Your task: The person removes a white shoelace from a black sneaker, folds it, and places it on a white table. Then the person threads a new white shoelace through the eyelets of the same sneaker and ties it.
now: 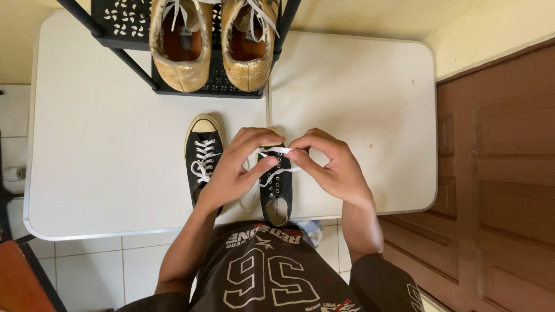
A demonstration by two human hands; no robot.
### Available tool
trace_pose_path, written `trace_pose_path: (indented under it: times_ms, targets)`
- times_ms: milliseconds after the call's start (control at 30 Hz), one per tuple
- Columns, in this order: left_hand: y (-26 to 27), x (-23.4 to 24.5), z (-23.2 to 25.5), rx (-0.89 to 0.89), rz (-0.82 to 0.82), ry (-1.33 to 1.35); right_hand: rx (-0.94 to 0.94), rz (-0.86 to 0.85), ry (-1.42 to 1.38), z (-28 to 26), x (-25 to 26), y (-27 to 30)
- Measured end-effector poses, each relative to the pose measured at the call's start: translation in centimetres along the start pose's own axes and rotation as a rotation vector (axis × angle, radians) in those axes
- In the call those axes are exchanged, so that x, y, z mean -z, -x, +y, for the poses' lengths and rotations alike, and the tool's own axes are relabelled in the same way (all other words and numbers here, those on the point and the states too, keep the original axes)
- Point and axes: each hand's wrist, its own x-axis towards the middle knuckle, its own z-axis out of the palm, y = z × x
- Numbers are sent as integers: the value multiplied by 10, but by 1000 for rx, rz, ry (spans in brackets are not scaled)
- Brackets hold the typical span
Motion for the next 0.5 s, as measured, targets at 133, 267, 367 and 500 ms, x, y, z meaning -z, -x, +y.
trace_pose_path:
  times_ms: [133,267,367,500]
  targets:
    - [-3,-8,-3,34,18,56,-14,40,-30,-6,4,-2]
    - [11,-4,-12,97,61,113,-55,45,-23,-3,14,3]
    - [20,2,-18,120,129,87,-71,-52,-47,-1,15,5]
    - [25,9,-25,193,176,181,-74,-122,-132,-4,19,7]
